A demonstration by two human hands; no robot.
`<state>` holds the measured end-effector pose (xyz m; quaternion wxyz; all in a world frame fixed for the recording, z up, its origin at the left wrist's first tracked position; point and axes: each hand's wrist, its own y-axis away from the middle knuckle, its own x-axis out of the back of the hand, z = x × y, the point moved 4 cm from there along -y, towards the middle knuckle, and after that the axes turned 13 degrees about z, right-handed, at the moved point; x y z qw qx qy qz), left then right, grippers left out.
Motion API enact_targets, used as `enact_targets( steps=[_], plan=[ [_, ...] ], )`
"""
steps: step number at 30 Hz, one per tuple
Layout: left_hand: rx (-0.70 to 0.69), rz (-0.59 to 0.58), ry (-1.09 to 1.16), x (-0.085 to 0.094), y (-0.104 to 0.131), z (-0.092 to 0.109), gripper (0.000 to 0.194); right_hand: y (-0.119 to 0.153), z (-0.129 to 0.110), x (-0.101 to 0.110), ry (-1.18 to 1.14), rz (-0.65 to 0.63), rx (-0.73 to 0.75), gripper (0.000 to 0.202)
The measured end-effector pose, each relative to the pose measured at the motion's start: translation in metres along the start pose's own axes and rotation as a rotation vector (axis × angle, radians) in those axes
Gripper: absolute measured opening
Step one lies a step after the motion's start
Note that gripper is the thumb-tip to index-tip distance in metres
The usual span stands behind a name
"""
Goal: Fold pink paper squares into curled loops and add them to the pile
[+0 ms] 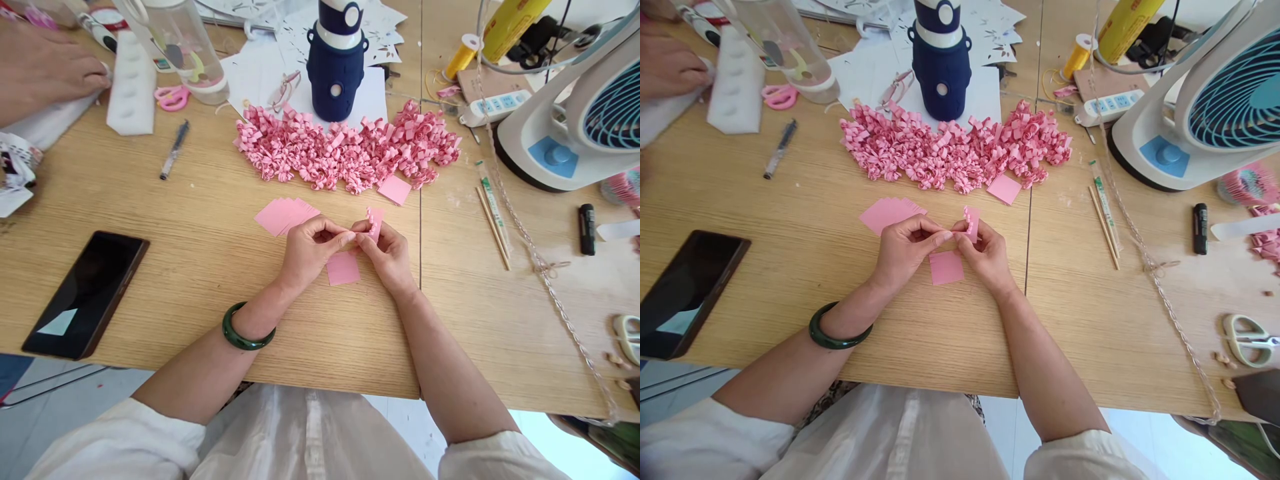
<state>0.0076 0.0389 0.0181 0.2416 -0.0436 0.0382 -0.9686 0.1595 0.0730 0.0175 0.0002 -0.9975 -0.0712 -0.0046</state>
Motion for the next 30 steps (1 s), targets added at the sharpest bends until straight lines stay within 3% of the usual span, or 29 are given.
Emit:
enact_targets(
  steps=[15, 30],
  plan=[
    [0.134, -0.01, 0.065, -0.0017, -0.001, -0.0044, 0.024, 0.0007, -0.0016, -0.0003, 0.01, -0.006, 0.014, 0.026],
    [0.112, 0.006, 0.064, -0.0013, -0.0002, -0.0015, 0.025, -0.001, 0.0026, -0.0003, -0.034, 0.024, 0.019, 0.026]
  ],
)
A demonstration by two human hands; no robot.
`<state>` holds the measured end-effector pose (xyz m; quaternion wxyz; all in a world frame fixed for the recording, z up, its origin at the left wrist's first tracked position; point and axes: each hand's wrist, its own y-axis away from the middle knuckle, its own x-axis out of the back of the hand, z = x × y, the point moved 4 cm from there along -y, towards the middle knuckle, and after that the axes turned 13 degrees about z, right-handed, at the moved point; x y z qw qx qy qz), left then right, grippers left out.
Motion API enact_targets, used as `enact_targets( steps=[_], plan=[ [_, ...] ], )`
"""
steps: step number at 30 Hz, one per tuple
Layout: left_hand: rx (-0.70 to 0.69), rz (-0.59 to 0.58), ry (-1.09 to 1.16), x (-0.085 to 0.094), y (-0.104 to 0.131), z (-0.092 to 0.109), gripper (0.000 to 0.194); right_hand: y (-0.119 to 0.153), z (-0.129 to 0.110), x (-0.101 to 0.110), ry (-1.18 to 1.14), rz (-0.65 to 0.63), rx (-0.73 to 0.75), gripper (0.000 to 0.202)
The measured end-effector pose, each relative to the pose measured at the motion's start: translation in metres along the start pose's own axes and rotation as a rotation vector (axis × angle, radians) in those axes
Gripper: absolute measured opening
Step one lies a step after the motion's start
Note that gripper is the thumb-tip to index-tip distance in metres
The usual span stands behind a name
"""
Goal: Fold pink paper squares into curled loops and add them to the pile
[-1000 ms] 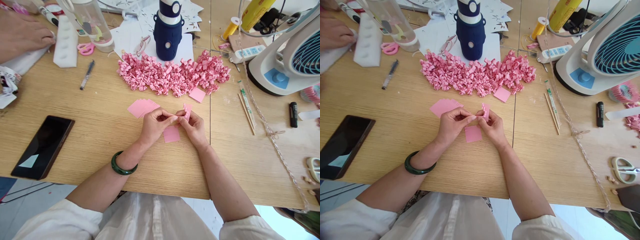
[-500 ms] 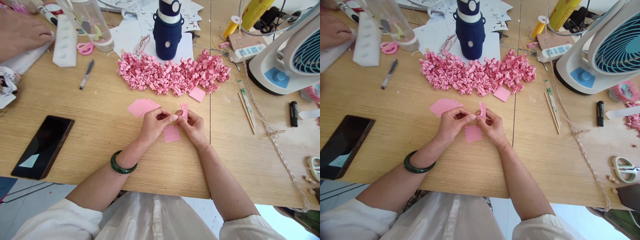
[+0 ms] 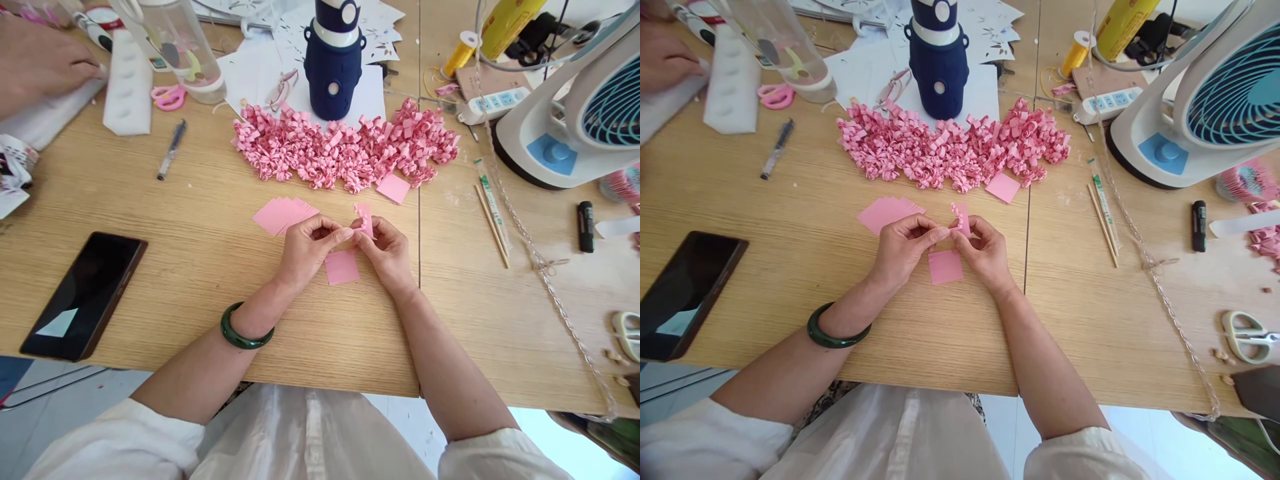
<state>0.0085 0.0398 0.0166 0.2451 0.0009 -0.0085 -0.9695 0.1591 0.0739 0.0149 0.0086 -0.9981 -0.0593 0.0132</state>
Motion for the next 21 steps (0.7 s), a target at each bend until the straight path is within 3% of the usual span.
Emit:
enact_targets(
  steps=[11, 21],
  plan=[
    [-0.041, 0.009, -0.006, 0.0006, -0.0026, -0.0029, 0.029, -0.0011, 0.0009, 0.0054, 0.033, 0.128, 0.001, 0.03],
    [-0.005, 0.012, 0.0, 0.0013, -0.0032, -0.0056, 0.033, -0.0025, 0.0007, 0.0057, 0.091, 0.141, 0.023, 0.035]
  ],
)
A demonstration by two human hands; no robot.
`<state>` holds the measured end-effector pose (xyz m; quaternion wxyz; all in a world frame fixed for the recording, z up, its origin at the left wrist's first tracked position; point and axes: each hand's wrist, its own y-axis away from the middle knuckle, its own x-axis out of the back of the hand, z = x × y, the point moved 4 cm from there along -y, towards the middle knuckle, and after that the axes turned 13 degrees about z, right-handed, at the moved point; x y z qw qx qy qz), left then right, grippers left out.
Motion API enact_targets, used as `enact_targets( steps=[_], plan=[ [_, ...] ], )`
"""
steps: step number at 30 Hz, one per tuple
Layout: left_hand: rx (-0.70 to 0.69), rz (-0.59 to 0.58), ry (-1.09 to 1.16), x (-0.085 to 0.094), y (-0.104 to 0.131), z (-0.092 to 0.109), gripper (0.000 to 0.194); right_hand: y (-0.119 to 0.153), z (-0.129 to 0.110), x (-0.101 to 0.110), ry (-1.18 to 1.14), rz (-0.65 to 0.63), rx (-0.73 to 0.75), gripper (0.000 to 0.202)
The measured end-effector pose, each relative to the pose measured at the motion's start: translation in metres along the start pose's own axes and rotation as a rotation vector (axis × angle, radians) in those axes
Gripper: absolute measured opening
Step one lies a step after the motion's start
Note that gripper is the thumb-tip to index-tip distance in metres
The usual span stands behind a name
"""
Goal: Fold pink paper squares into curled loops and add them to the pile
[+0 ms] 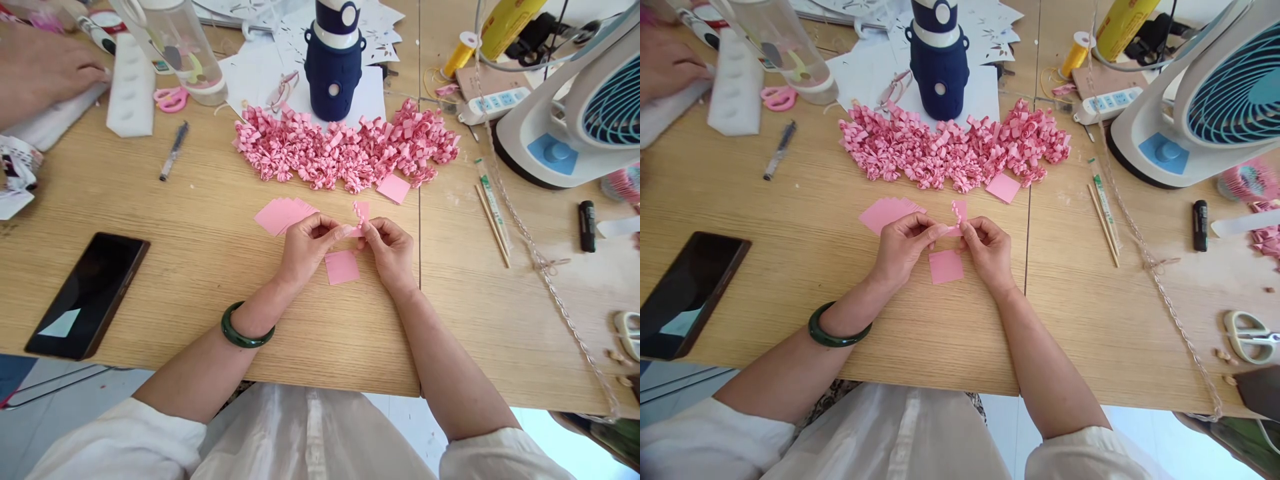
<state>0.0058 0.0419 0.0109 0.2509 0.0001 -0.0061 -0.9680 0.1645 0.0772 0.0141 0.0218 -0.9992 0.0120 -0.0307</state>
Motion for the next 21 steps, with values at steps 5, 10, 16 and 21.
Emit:
enact_targets(
  steps=[5, 10, 16, 21],
  plan=[
    [-0.085, 0.049, 0.011, 0.003, 0.001, 0.007, 0.038, 0.0, 0.003, 0.001, -0.014, 0.024, -0.032, 0.035],
    [-0.101, 0.008, 0.034, 0.001, 0.004, 0.012, 0.033, 0.0, 0.003, 0.002, -0.053, 0.033, -0.029, 0.034],
    [-0.196, -0.049, -0.024, -0.001, 0.005, 0.015, 0.015, 0.0, 0.003, 0.002, -0.046, 0.027, -0.028, 0.034],
    [-0.193, -0.039, -0.049, 0.001, 0.004, 0.012, 0.012, 0.0, 0.003, 0.001, -0.055, 0.021, -0.032, 0.033]
  ],
)
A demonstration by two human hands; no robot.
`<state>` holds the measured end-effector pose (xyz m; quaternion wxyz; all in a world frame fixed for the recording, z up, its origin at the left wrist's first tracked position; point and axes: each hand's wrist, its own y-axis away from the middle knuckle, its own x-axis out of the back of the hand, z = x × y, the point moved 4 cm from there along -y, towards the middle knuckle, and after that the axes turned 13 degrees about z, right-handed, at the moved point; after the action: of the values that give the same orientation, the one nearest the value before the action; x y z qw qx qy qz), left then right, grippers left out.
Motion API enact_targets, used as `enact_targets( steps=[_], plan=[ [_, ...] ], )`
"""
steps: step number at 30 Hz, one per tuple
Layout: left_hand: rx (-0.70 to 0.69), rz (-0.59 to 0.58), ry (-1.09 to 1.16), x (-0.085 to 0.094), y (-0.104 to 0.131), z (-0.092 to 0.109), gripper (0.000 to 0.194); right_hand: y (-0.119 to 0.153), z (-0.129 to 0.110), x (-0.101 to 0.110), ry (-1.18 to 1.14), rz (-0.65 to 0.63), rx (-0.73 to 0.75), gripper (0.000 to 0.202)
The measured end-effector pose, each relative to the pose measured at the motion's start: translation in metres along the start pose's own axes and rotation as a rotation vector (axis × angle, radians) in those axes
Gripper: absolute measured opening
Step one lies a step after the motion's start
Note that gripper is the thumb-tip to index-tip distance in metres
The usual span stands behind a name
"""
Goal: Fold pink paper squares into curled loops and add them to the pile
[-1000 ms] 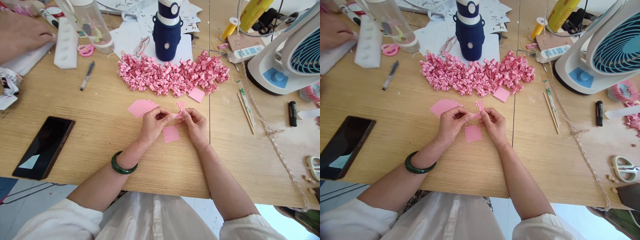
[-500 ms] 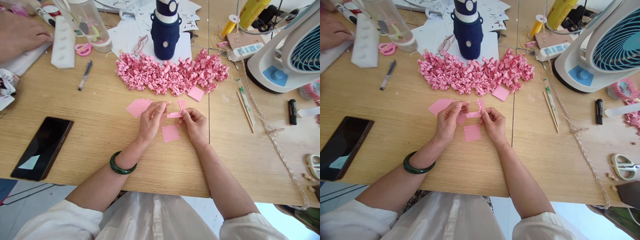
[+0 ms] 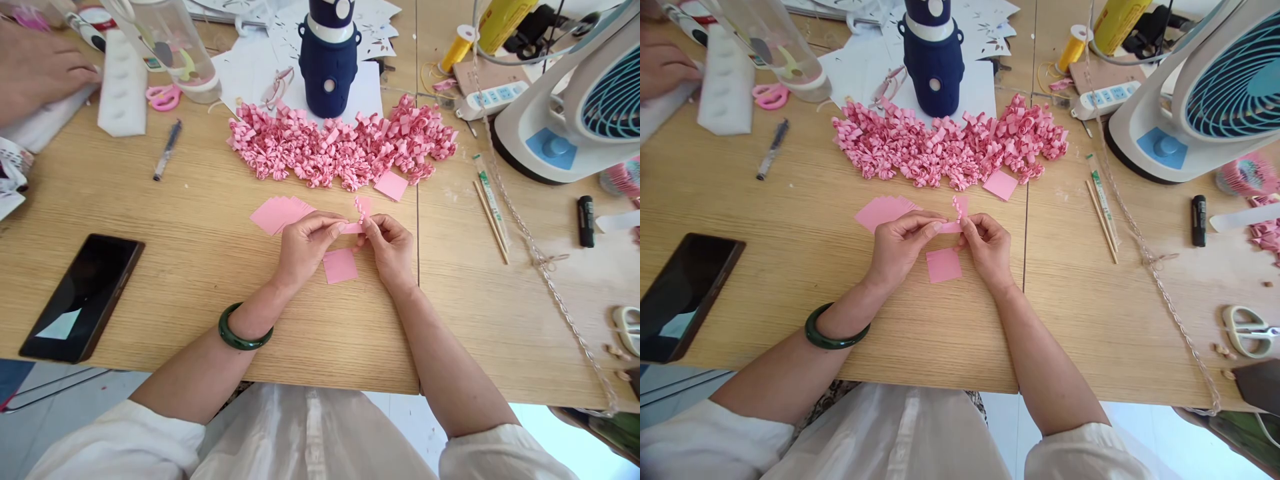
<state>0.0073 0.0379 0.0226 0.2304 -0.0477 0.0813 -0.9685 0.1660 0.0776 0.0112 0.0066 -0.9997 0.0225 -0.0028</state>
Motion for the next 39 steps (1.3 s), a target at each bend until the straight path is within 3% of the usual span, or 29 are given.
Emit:
enact_targets(
  steps=[8, 23, 32, 36, 39],
  plan=[
    [0.081, 0.041, 0.054, 0.001, 0.0, -0.006, 0.008, 0.001, -0.002, -0.002, 0.015, -0.036, 0.012, 0.033],
    [0.217, 0.037, 0.119, -0.001, 0.0, -0.009, 0.022, 0.003, -0.004, -0.004, 0.02, -0.099, -0.025, 0.033],
    [0.214, 0.033, 0.15, -0.002, 0.0, -0.012, 0.024, 0.002, -0.002, -0.006, 0.006, -0.107, -0.007, 0.027],
    [0.206, -0.021, 0.193, -0.004, -0.001, -0.011, 0.025, 0.001, -0.002, -0.004, 0.027, -0.067, -0.006, 0.026],
    [0.073, 0.085, 0.138, 0.002, -0.002, -0.001, 0.028, 0.0, 0.0, -0.002, 0.034, -0.024, -0.008, 0.028]
  ],
)
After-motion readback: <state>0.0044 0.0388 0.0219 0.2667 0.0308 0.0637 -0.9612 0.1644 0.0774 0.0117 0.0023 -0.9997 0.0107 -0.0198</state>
